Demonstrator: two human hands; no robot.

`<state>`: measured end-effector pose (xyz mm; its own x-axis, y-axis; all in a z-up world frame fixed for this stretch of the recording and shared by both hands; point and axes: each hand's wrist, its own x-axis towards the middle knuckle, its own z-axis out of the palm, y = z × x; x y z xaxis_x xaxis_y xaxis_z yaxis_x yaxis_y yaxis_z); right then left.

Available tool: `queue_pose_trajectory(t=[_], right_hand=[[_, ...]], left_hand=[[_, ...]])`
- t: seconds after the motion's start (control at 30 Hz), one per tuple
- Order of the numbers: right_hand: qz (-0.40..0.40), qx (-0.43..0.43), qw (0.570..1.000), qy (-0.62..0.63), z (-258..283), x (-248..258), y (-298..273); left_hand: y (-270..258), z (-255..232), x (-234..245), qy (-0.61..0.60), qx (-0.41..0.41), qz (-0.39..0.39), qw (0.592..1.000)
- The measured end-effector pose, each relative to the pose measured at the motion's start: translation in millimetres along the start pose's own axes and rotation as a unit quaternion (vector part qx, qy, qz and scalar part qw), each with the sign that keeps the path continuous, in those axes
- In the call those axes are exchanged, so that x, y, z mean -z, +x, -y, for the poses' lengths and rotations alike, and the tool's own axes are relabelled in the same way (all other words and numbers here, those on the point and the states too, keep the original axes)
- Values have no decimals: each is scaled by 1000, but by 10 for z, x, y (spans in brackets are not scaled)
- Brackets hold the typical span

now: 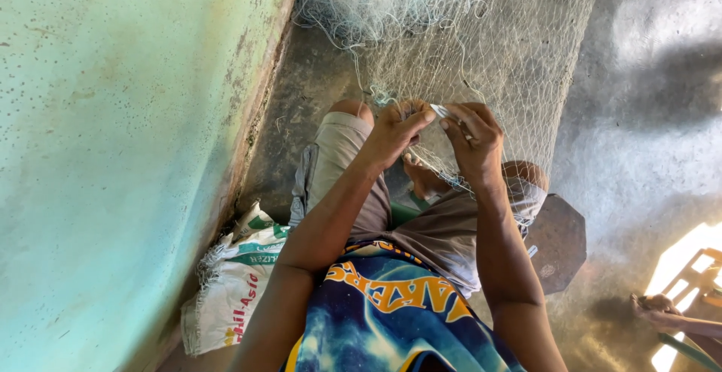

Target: A person is sitting on a low stool, using a netting needle to repair or weave a large fishing net.

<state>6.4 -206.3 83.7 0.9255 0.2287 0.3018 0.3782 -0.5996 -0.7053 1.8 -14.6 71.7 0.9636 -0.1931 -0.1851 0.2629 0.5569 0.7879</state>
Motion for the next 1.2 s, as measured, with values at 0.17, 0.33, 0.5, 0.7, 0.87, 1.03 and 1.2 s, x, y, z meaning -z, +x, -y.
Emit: queue_pose_trajectory(t=[0.17,0.33,0.5,0.7,0.87,1.03,1.2], right_hand=[[14,1,999,37,122,-2,85],[31,39,997,62,-16,-12,160],[48,97,991,74,-87,-38,259],[-16,83,977,194,-645,-349,142],[-89,146,984,42,-11,-465,325],[-97,166,977,-87,179,-259,135],[-193,209,959,-1,143,-22,-260]], left_hand=[[-31,-87,-10,-25,11,15,1000],[-20,86,94,-43,24,19,999],[13,150,91,-61,45,18,997],[-38,-132,-80,-21,29,36,999],[74,26,-5,82,-20,37,996],[23,-185,-49,180,-43,25,982],[152,134,38,183,-44,-20,982]])
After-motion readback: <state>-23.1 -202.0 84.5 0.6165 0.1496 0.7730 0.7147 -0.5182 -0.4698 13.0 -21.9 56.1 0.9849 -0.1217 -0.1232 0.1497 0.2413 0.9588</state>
